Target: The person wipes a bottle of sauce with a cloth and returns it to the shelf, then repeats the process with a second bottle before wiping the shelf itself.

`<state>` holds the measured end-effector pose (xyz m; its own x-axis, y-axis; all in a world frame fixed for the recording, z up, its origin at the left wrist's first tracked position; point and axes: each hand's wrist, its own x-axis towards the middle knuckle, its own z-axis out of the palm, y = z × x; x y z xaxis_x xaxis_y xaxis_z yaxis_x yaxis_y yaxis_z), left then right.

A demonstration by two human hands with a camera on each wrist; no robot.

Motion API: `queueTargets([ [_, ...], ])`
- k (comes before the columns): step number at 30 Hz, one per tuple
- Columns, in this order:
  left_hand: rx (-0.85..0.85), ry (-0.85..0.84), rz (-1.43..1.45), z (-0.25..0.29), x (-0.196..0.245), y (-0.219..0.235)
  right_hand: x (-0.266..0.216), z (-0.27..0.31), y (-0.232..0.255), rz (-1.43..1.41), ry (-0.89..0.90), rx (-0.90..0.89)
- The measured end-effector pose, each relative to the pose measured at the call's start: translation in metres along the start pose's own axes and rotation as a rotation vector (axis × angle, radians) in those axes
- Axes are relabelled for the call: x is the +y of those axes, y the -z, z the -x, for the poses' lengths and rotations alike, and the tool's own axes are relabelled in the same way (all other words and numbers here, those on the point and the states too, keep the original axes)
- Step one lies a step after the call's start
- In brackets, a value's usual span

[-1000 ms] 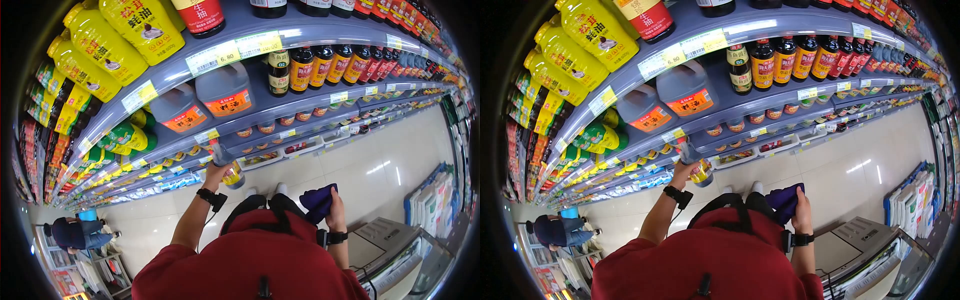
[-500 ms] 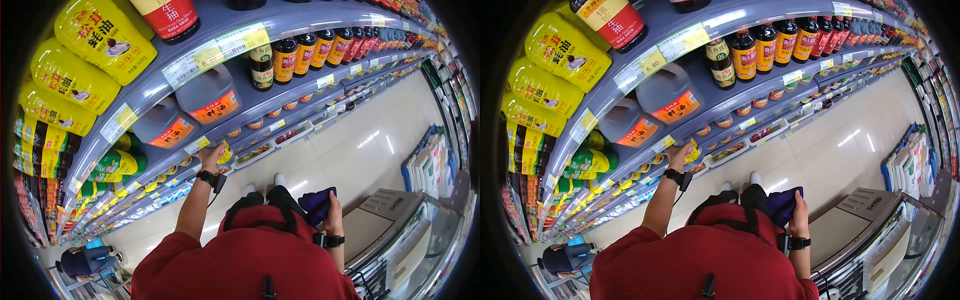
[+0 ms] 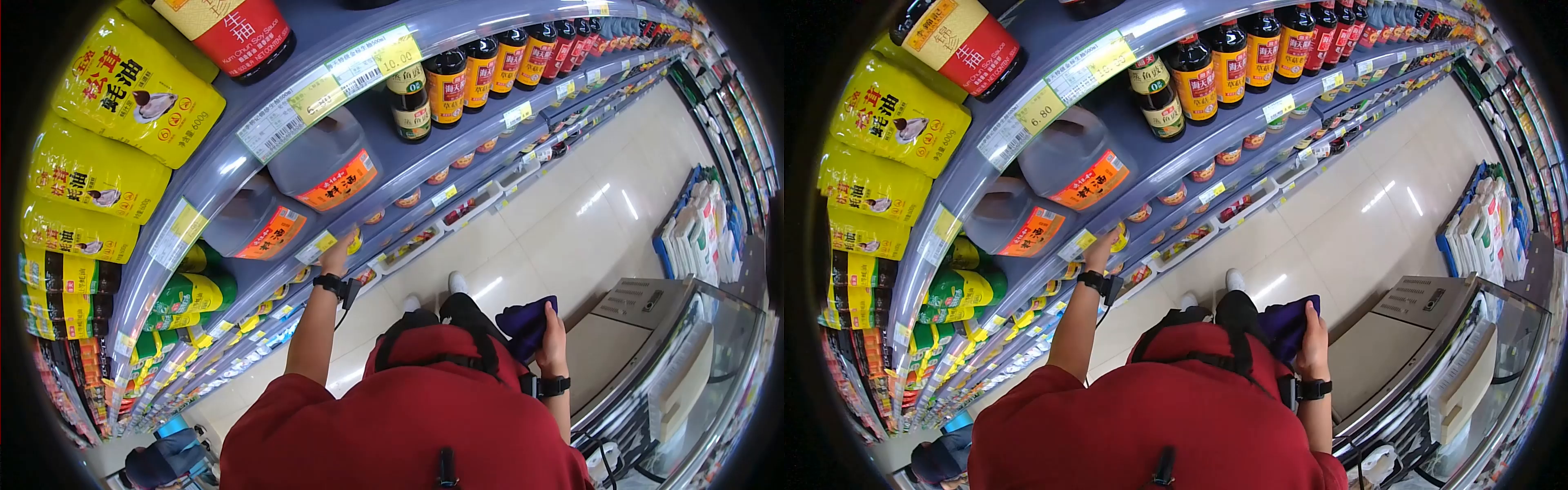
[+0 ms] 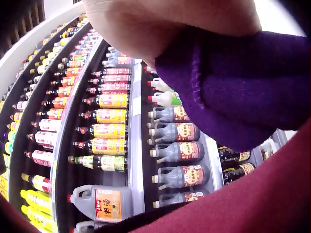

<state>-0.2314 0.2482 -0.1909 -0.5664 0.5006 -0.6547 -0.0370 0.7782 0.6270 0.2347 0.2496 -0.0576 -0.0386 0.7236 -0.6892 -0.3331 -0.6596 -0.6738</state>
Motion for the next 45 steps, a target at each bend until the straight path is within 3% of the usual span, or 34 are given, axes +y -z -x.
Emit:
queueTargets([
  [2,-0.027,-0.044,-0.103,-0.009,-0.003,0.002,0.004,-0.004,0.002,0.001,0.002,-0.010],
  [6,-0.078,-0.094,-0.012,-0.027,-0.021,0.001,0.009,-0.006,0.004,0.041,0.004,-0.011],
  [8,-0.008,-0.197,0.021,-0.035,-0.031,-0.001,0.015,-0.010,0.006,0.002,0.000,-0.017],
  [12,0.008,-0.110,0.191,-0.072,-0.054,-0.001,0.021,-0.012,0.009,0.016,-0.027,0.008],
  [18,-0.058,-0.227,0.160,-0.063,-0.045,0.006,0.020,-0.011,0.005,0.024,-0.026,-0.030],
  [20,0.025,-0.176,0.043,-0.091,-0.065,0.004,0.019,-0.008,0.001,-0.007,-0.019,-0.001],
  [23,0.072,-0.219,-0.133,-0.052,-0.033,0.005,0.016,-0.007,-0.003,0.004,-0.010,0.019],
  [27,0.108,-0.238,-0.231,-0.057,-0.038,0.009,0.025,-0.017,0.008,0.029,-0.012,0.016],
  [29,0.361,-0.412,-0.383,-0.060,-0.043,0.012,0.025,-0.020,0.009,0.051,-0.011,-0.010],
  [45,0.310,-0.301,-0.525,-0.049,-0.056,0.057,0.023,-0.022,0.006,0.106,-0.062,-0.023],
])
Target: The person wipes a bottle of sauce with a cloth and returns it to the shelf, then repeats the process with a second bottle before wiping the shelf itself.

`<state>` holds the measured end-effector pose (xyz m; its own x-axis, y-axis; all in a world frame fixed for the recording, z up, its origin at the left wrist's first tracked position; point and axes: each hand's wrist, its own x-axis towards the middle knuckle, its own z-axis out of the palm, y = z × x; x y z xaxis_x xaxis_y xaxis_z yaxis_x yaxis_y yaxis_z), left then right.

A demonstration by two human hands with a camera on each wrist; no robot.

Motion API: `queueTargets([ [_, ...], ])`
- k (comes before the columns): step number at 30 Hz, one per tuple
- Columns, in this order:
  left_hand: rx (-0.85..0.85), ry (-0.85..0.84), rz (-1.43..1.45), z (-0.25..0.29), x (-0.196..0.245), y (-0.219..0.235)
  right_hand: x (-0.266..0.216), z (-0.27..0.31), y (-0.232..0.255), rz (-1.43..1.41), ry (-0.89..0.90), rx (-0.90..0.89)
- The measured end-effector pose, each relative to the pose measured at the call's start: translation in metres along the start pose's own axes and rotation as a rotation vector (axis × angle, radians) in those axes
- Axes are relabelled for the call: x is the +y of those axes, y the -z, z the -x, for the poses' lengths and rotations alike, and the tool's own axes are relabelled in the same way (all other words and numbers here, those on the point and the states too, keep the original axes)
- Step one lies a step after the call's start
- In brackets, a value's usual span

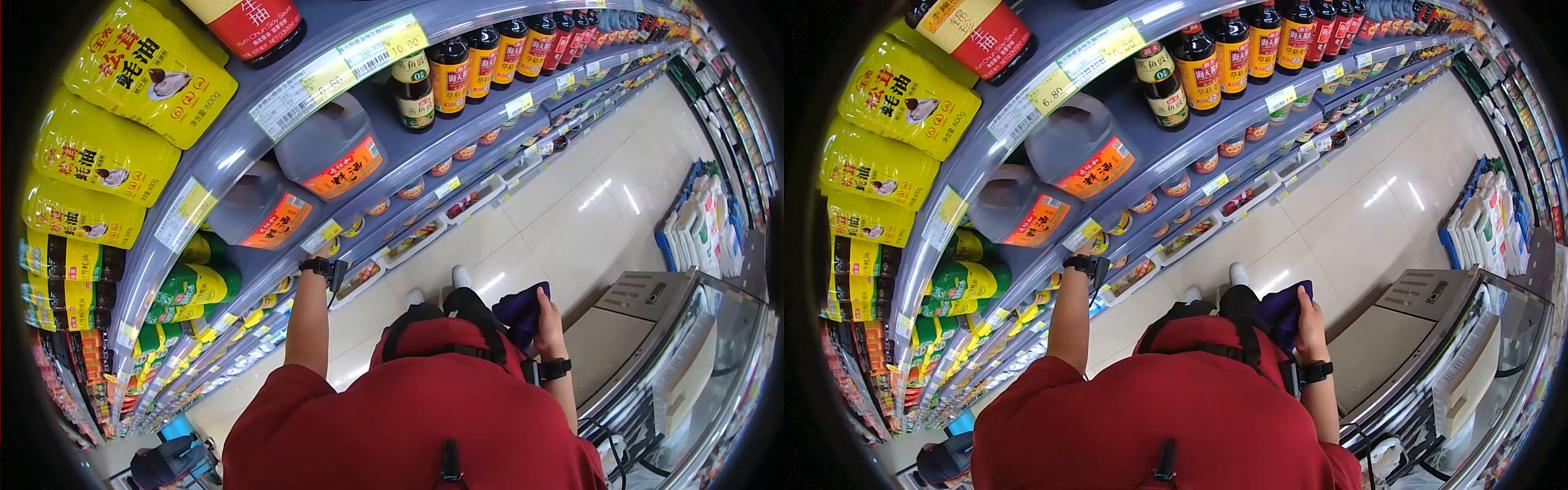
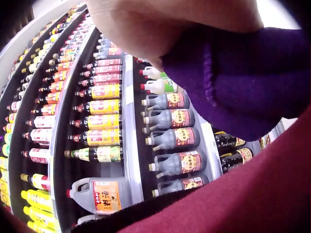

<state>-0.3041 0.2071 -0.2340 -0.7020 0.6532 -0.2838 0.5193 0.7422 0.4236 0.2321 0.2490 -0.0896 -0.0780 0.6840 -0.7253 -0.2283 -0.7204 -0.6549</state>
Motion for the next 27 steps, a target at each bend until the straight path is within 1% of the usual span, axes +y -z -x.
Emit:
queueTargets([
  [3,-0.021,0.013,-0.027,0.003,-0.002,0.005,0.005,-0.003,0.003,-0.003,0.010,-0.013],
  [9,-0.056,0.062,-0.079,0.004,0.013,0.003,0.004,-0.002,-0.005,-0.039,0.005,-0.022],
  [11,-0.063,0.084,-0.091,0.003,0.016,0.005,0.005,-0.007,-0.002,-0.036,-0.010,-0.050],
  [15,-0.077,0.109,-0.121,0.018,0.002,0.011,0.002,-0.014,0.006,-0.042,0.001,-0.110],
  [18,-0.089,0.115,-0.131,0.012,0.008,0.011,-0.009,-0.017,0.009,-0.043,0.028,-0.141],
  [20,-0.098,0.129,-0.136,0.015,0.005,0.015,-0.018,-0.018,0.007,-0.200,0.038,-0.156],
  [21,-0.100,0.136,-0.138,0.019,0.002,0.017,-0.023,-0.019,0.008,-0.194,0.041,-0.163],
  [23,-0.105,0.147,-0.143,0.025,0.004,0.013,-0.032,-0.020,0.012,-0.192,0.200,-0.294],
  [24,-0.108,0.152,-0.145,0.025,0.002,0.014,-0.039,-0.020,0.013,-0.187,0.204,-0.301],
  [26,-0.112,0.162,-0.148,0.026,0.001,0.017,-0.055,-0.019,0.013,-0.185,0.400,-0.487],
  [27,-0.113,0.164,-0.148,0.025,0.004,0.016,-0.064,-0.018,0.011,-0.191,0.457,-0.517],
])
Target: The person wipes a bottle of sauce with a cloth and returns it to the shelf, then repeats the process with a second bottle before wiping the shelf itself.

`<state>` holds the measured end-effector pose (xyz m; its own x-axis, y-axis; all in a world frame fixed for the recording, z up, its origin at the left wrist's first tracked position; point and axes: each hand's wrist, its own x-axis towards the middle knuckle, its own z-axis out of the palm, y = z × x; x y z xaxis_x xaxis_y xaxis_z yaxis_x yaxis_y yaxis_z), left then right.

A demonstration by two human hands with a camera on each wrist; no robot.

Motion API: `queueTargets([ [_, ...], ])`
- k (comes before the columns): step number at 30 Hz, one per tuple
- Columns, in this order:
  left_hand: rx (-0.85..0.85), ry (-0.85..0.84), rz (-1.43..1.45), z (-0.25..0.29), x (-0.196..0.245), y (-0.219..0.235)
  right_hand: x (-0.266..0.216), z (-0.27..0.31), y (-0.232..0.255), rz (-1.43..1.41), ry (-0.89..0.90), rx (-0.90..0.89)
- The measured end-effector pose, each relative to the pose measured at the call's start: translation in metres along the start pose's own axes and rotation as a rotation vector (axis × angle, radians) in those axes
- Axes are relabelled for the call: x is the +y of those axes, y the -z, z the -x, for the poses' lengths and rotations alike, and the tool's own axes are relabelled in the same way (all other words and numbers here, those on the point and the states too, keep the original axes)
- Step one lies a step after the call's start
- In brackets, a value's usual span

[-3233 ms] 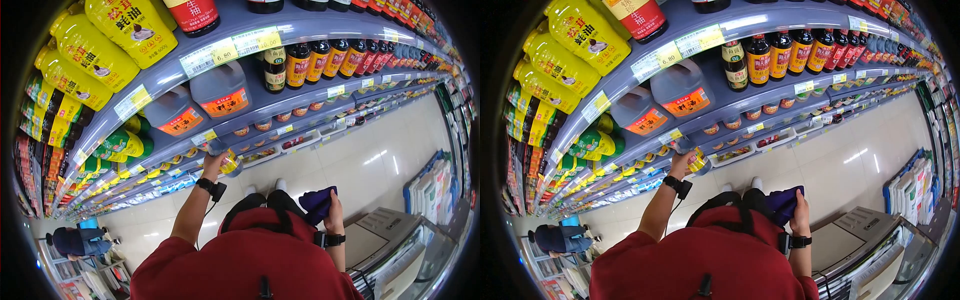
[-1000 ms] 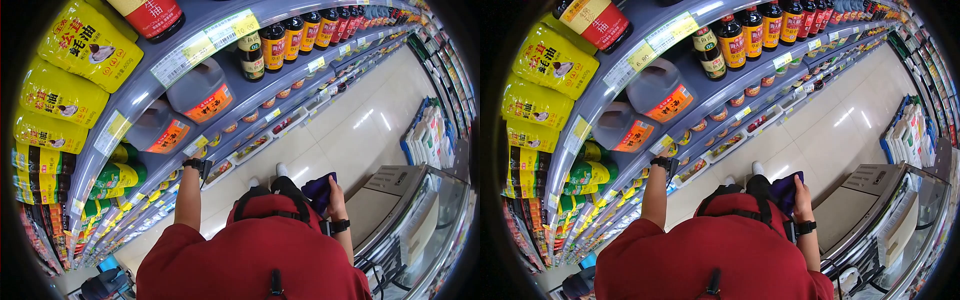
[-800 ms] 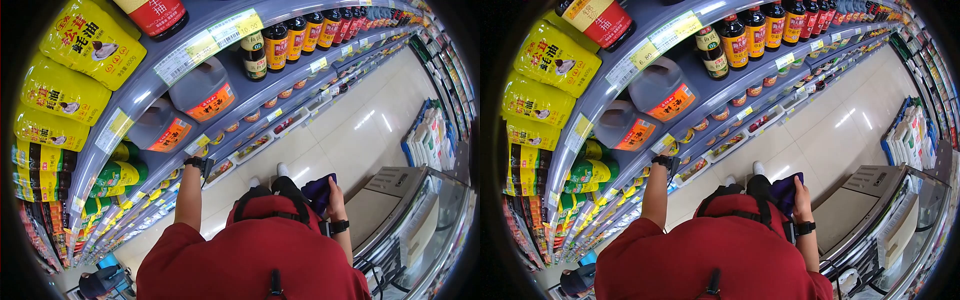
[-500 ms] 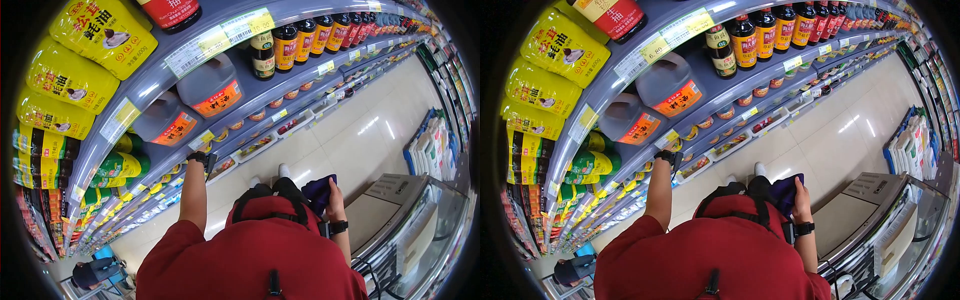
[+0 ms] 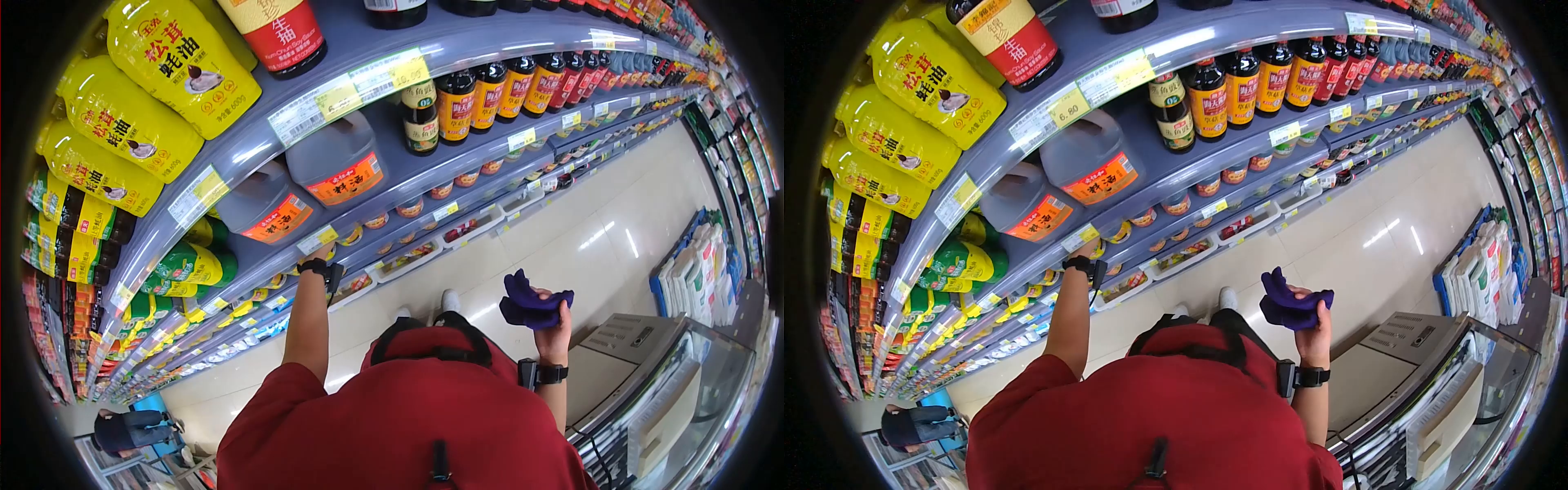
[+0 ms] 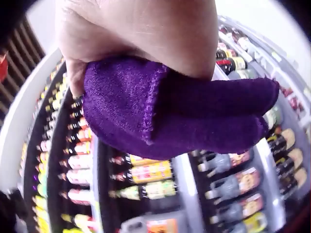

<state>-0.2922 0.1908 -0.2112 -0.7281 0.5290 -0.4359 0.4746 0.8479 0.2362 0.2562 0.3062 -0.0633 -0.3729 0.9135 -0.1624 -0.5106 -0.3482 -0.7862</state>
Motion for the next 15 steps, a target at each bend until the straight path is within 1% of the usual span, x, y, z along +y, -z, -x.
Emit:
queueTargets([
  [1,-0.002,-0.001,0.001,-0.006,0.003,0.005,-0.002,-0.005,0.003,0.006,0.009,-0.007],
  [3,-0.020,-0.039,0.006,-0.005,-0.002,0.004,-0.009,-0.010,0.018,-0.436,0.118,-0.118],
  [4,-0.032,-0.088,0.012,-0.012,0.039,0.000,-0.016,-0.011,0.015,-0.585,0.104,-0.060],
  [5,-0.009,-0.104,0.029,-0.016,0.029,-0.009,-0.019,-0.014,0.017,-0.684,0.117,-0.004],
  [6,-0.012,-0.128,0.198,-0.018,0.022,-0.015,-0.020,-0.021,0.018,-0.641,0.138,0.121],
  [7,-0.085,0.087,0.082,0.009,0.050,0.006,-0.021,-0.031,0.014,-0.753,0.136,0.028],
  [8,-0.119,-0.022,0.138,-0.017,0.025,-0.010,-0.023,-0.035,0.009,-0.627,0.072,0.123],
  [9,-0.122,0.053,0.097,0.014,0.055,0.008,-0.018,-0.042,0.012,-0.649,-0.031,0.088],
  [10,-0.097,0.032,0.177,0.010,0.054,0.000,-0.017,-0.046,0.012,-0.715,-0.124,0.035],
  [11,0.016,-0.197,-0.030,-0.010,0.039,-0.015,-0.016,-0.047,0.013,-0.778,-0.234,-0.023],
  [12,-0.046,-0.059,0.013,0.019,0.068,0.006,-0.012,-0.043,0.014,-0.706,-0.235,-0.030],
  [13,0.061,-0.067,-0.009,-0.001,0.054,-0.009,-0.009,-0.043,0.015,-0.637,-0.248,-0.043],
  [14,0.318,-0.202,0.048,-0.033,0.026,-0.040,-0.012,-0.044,0.013,-0.636,-0.225,-0.044],
  [15,0.107,-0.081,-0.025,-0.060,0.010,-0.045,-0.015,-0.040,0.007,-0.655,-0.206,-0.059],
])
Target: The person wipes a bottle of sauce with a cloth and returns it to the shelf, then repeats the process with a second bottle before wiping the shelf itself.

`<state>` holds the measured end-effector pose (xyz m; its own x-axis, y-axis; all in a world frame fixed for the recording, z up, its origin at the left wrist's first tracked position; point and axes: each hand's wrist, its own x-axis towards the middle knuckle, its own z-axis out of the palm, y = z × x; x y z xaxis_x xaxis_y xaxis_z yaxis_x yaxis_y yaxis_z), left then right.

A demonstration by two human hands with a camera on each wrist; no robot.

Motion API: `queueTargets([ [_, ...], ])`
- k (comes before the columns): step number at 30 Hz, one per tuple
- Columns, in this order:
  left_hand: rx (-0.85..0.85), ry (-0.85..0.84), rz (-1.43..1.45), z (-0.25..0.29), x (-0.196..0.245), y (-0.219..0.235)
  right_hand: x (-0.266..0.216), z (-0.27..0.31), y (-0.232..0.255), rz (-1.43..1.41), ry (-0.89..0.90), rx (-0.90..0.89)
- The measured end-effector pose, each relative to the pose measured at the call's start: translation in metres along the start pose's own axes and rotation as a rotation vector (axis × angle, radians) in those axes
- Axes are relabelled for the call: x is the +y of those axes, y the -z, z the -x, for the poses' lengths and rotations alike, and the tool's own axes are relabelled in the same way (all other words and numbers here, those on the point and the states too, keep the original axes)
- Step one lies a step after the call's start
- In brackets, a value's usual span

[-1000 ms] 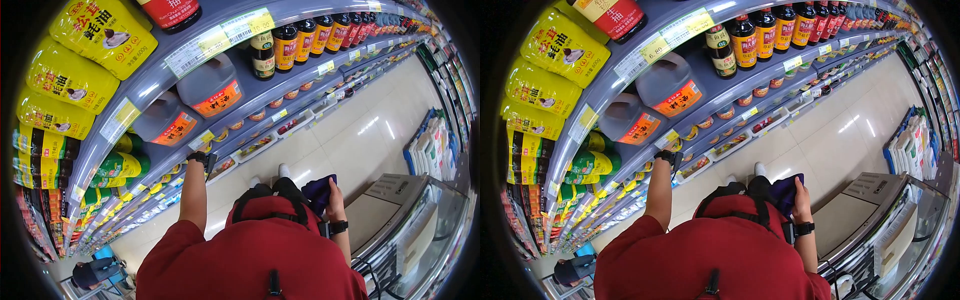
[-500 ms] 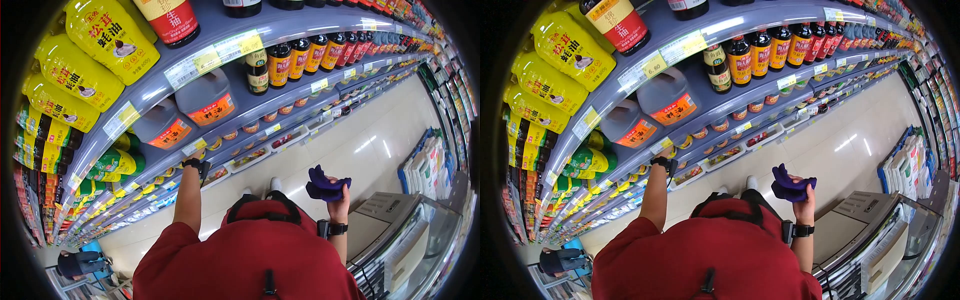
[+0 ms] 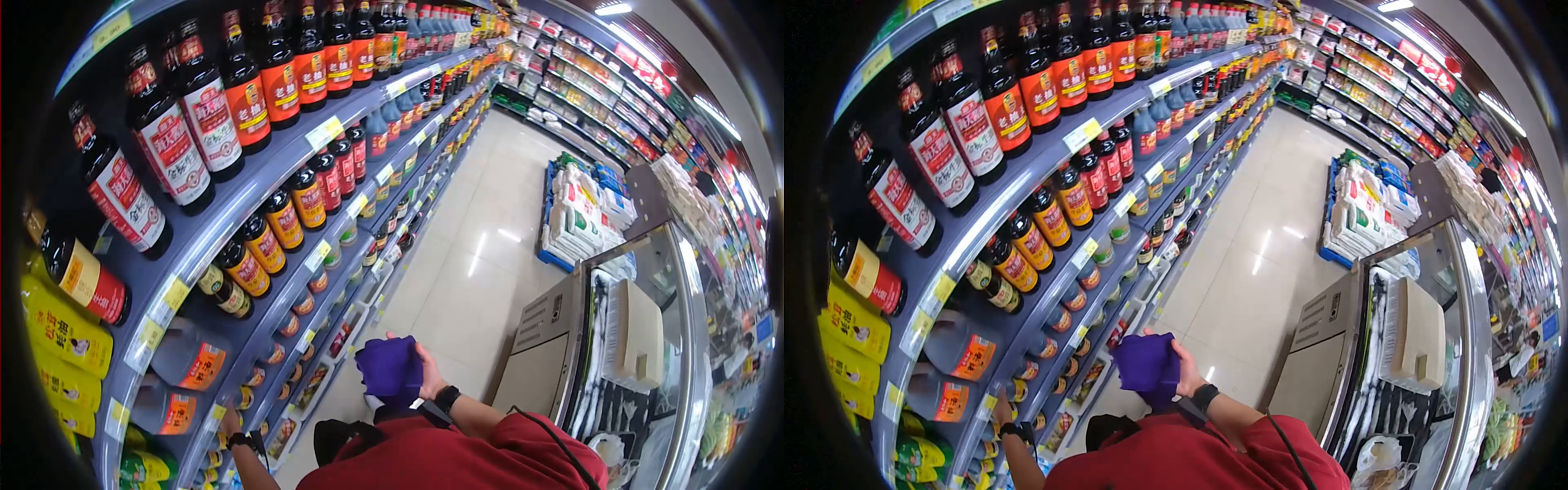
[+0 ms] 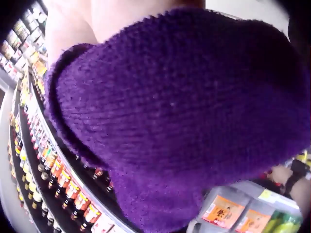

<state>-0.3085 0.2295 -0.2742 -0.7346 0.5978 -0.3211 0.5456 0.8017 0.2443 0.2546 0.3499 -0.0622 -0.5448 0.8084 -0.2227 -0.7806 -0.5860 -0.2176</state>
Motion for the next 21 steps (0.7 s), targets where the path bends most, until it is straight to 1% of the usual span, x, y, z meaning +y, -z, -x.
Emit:
queueTargets([
  [1,0.004,-0.066,-0.107,0.012,0.013,0.012,0.001,0.004,-0.003,-0.014,0.013,-0.019],
  [2,0.005,-0.135,-0.217,0.028,0.024,0.023,0.004,0.003,0.007,-0.013,0.032,-0.015],
  [4,0.225,-0.413,-0.147,-0.020,-0.025,-0.019,0.014,0.001,0.029,-0.056,-0.199,0.100],
  [5,0.150,-0.282,-0.089,-0.010,-0.010,-0.009,0.022,0.005,0.024,-0.063,-0.206,0.216],
  [6,0.008,-0.107,0.032,-0.016,-0.006,-0.005,0.033,0.011,0.017,-0.011,-0.178,0.206],
  [7,0.113,-0.200,0.032,-0.023,-0.006,-0.012,0.041,0.018,0.021,-0.041,-0.169,0.187],
  [8,0.221,-0.283,0.037,-0.036,-0.015,-0.023,0.049,0.023,0.023,-0.068,-0.169,0.165],
  [9,0.221,-0.301,0.038,-0.036,-0.010,-0.021,0.056,0.026,0.023,-0.070,-0.151,0.163],
  [10,0.249,-0.341,0.089,-0.032,-0.010,-0.022,0.066,0.030,0.022,-0.132,-0.074,0.160],
  [11,0.275,-0.376,0.140,-0.014,0.000,-0.010,0.077,0.034,0.022,-0.194,-0.001,0.160],
  [12,0.273,-0.382,0.139,-0.002,0.008,0.003,0.087,0.035,0.025,-0.196,0.006,0.161],
  [14,0.159,-0.402,0.207,0.023,0.023,0.025,0.106,0.039,0.035,-0.211,-0.018,0.123],
  [15,0.112,-0.291,0.218,0.040,0.035,0.036,0.116,0.044,0.034,-0.193,-0.036,0.080],
  [16,0.111,-0.295,0.218,0.068,0.054,0.059,0.126,0.051,0.031,-0.194,-0.033,0.080],
  [17,0.118,-0.280,0.175,0.101,0.074,0.085,0.134,0.059,0.026,-0.217,0.010,0.086],
  [18,0.124,-0.260,0.134,0.122,0.077,0.098,0.143,0.066,0.020,-0.240,0.048,0.095],
  [19,0.123,-0.256,0.136,0.127,0.066,0.094,0.152,0.073,0.005,-0.195,0.092,0.065],
  [20,0.199,-0.373,0.260,0.128,0.056,0.084,0.162,0.079,0.002,-0.192,0.090,0.065],
  [21,0.273,-0.491,0.385,0.132,0.048,0.078,0.172,0.085,0.001,-0.175,0.050,0.096],
])
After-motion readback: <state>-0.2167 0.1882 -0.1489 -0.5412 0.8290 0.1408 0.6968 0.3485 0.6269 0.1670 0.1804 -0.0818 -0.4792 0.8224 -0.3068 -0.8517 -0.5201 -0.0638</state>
